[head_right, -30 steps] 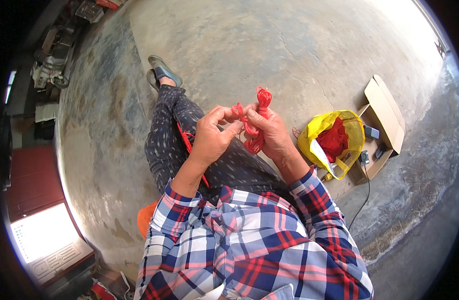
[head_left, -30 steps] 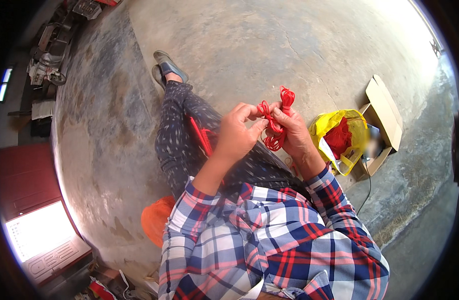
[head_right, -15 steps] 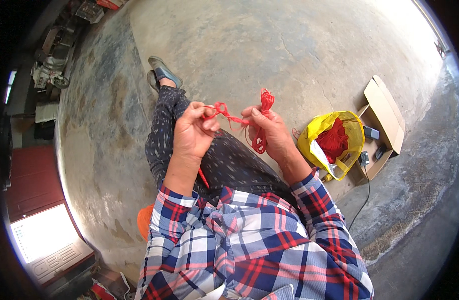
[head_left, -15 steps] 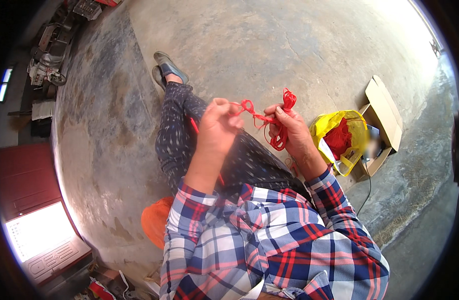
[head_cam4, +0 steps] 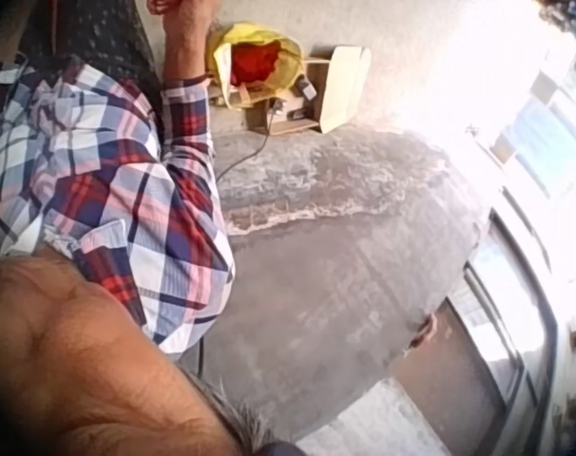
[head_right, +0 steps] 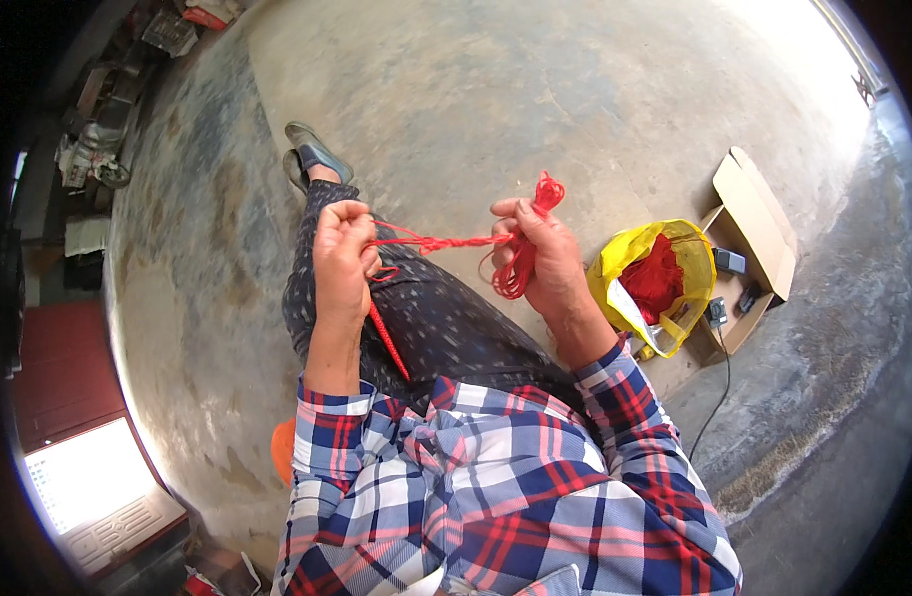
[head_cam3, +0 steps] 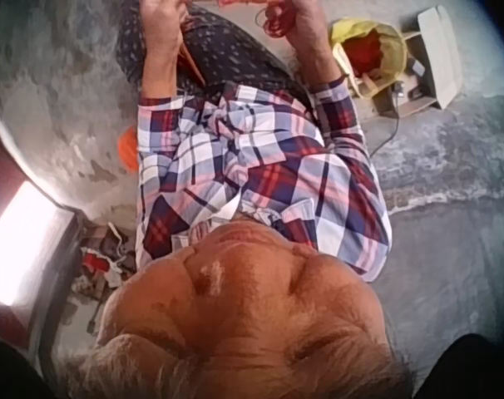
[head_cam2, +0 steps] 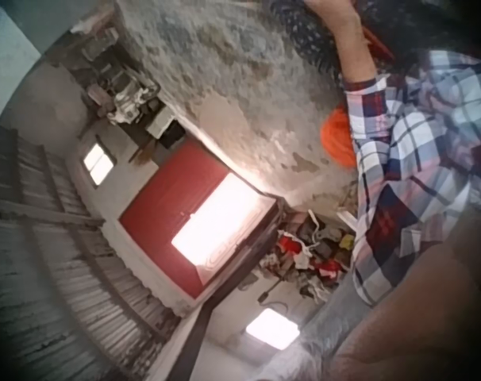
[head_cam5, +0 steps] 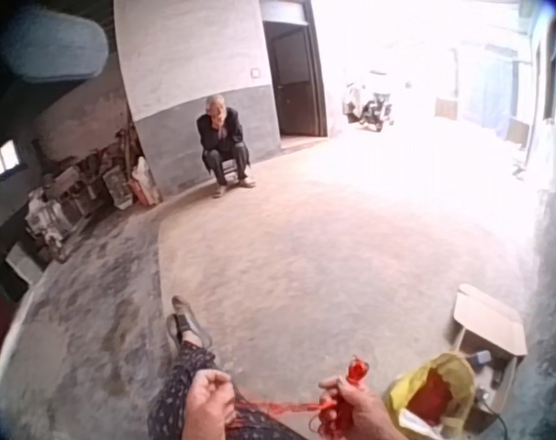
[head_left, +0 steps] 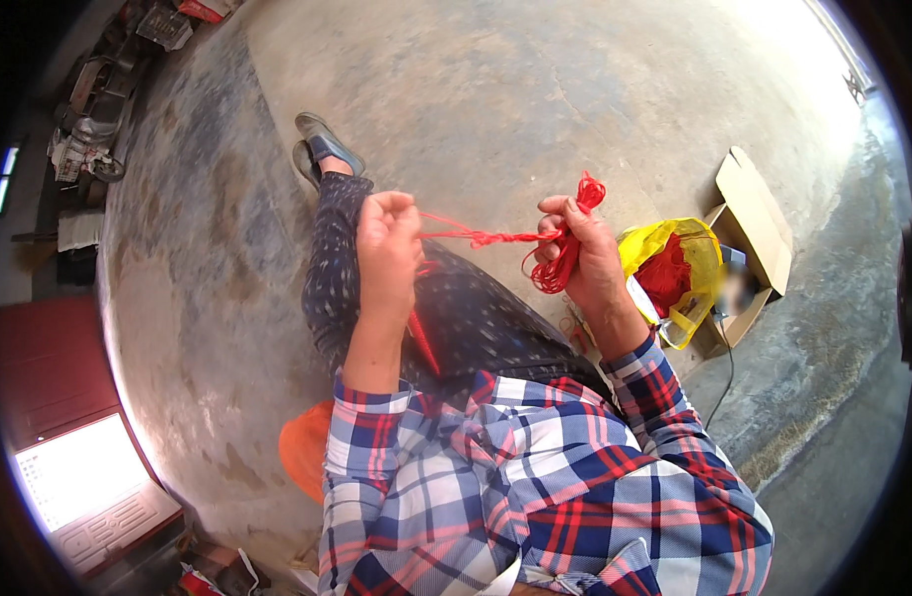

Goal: Winding and tying knots in a length of red string.

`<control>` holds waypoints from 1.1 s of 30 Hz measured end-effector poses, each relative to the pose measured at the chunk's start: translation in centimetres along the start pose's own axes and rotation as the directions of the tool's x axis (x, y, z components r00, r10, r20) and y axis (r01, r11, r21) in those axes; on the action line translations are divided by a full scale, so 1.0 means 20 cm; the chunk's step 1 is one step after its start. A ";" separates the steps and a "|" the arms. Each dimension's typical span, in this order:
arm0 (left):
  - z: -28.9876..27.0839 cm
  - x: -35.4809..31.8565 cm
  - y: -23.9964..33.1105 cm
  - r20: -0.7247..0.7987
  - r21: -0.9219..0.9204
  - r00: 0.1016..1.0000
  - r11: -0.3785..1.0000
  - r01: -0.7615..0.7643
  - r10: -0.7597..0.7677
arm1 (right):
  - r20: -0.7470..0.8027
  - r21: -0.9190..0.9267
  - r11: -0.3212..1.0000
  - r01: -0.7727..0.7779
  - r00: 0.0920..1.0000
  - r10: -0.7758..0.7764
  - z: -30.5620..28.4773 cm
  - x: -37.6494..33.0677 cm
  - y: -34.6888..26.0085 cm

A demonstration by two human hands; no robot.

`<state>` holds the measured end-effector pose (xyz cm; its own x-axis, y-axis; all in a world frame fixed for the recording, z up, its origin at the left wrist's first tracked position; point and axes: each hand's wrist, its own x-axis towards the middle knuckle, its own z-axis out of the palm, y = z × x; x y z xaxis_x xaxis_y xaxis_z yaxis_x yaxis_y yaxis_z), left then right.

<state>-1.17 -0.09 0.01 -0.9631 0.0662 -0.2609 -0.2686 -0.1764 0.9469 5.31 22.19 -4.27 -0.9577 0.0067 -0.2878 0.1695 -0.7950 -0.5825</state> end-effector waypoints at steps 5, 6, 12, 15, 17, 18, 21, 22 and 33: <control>0.14 -0.07 0.02 0.399 0.724 0.734 0.302 -0.620 0.549 | 0.075 0.045 0.998 -0.052 0.996 0.049 0.04 0.00 -0.01; 0.16 -0.08 0.02 0.484 0.659 0.720 0.334 -0.673 0.497 | 0.081 0.036 0.998 -0.047 0.996 0.044 0.06 0.00 0.00; 0.21 -0.10 -0.04 0.454 0.547 0.832 0.637 -0.543 0.320 | 0.060 0.041 0.999 -0.008 0.998 0.005 0.16 -0.01 0.00; 0.21 -0.13 -0.01 0.382 0.452 0.904 0.813 -0.366 0.195 | 0.058 -0.047 0.999 0.016 0.998 -0.014 0.13 -0.01 -0.02; 0.20 -0.12 0.00 0.375 0.475 0.899 0.786 -0.395 0.226 | 0.073 -0.119 0.993 0.027 0.997 -0.018 0.11 -0.01 -0.02; 0.19 -0.11 0.01 0.368 0.496 0.895 0.761 -0.418 0.252 | 0.036 -0.237 0.969 0.070 0.997 -0.063 0.11 -0.02 -0.02; 0.18 -0.09 0.01 0.341 0.551 0.838 0.631 -0.546 0.427 | -0.001 -0.368 0.920 0.134 0.989 -0.145 0.11 -0.03 -0.01; 0.18 -0.08 0.02 0.343 0.552 0.838 0.630 -0.546 0.425 | 0.062 -0.427 0.892 0.146 0.989 -0.132 0.10 -0.03 -0.01; 0.14 -0.07 0.01 0.269 0.573 0.917 0.716 -0.399 0.296 | 0.197 -0.481 0.877 -0.004 0.974 0.113 0.06 0.00 -0.03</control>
<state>0.16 2.59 1.12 -0.9578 0.2725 0.0911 0.2012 0.4096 0.8898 4.99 21.97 -2.85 -0.9595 -0.2027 -0.1959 0.2643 -0.4053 -0.8751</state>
